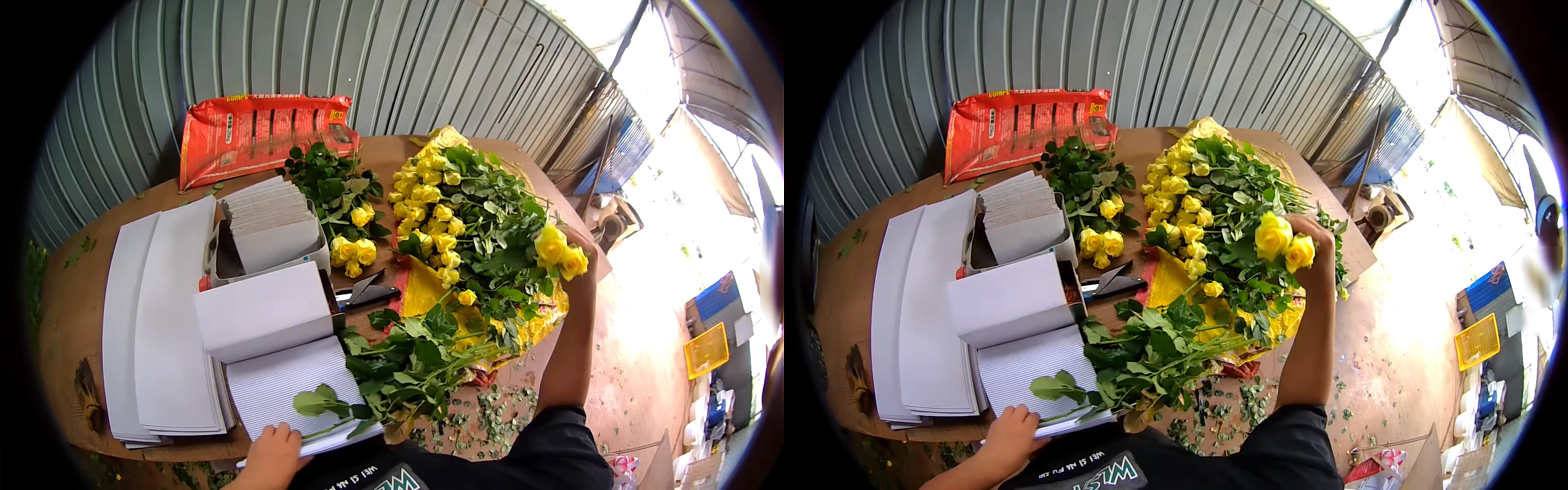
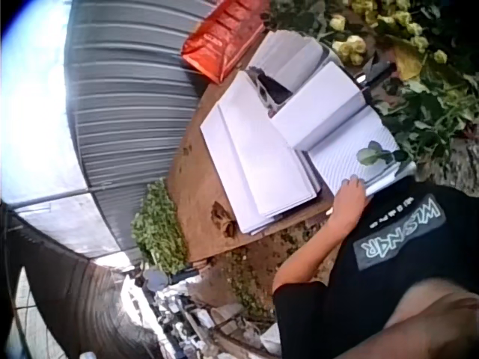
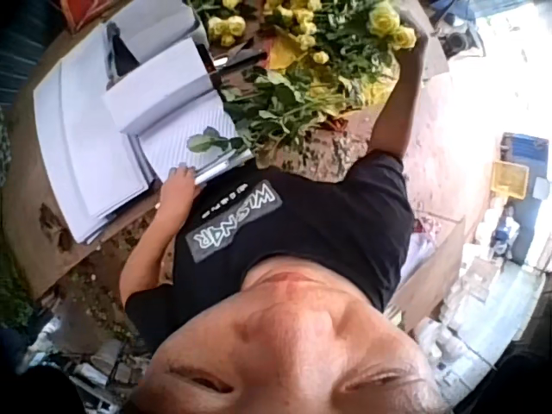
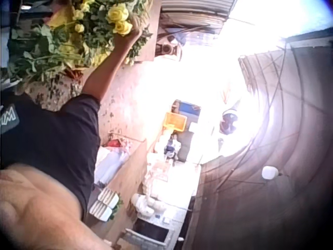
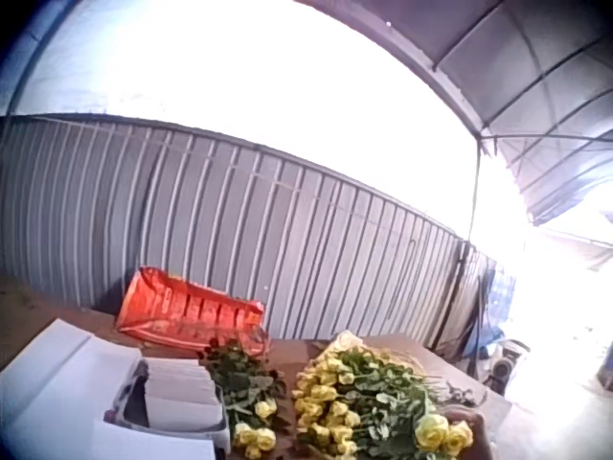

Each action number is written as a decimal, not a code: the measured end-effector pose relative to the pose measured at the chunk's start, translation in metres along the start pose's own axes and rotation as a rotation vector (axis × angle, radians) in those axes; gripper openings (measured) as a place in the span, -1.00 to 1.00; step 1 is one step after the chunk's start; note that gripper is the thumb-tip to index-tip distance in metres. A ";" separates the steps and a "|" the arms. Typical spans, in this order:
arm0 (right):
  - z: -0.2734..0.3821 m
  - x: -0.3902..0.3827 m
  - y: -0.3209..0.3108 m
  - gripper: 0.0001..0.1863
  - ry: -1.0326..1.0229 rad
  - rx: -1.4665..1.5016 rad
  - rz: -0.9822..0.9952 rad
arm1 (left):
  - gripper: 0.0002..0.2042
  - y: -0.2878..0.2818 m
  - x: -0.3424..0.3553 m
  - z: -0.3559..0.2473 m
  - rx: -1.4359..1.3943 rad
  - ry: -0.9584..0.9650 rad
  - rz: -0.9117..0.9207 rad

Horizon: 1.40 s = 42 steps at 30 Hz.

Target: The person arranges yellow roses and green leaves into a white box. They repeatedly pick up flowers, place them into the box, and adjust the arrangement while handling white paper sheets on the table.

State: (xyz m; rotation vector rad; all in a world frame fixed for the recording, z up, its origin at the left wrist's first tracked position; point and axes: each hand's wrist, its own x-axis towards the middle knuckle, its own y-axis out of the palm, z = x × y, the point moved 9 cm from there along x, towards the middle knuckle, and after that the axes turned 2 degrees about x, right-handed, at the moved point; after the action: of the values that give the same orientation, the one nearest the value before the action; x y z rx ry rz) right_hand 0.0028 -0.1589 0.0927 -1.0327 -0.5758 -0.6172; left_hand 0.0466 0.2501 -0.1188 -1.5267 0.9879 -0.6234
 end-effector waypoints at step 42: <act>0.205 -0.087 0.299 -0.66 -0.002 -0.097 0.919 | -0.83 -0.006 -0.002 0.013 -0.061 -0.075 -0.115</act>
State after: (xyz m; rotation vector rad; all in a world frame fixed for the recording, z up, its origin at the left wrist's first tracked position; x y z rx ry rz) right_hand 0.1239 0.1569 -0.0652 -1.2499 -0.0303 0.1713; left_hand 0.0574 0.2582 -0.1157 -1.6577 0.8739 -0.6164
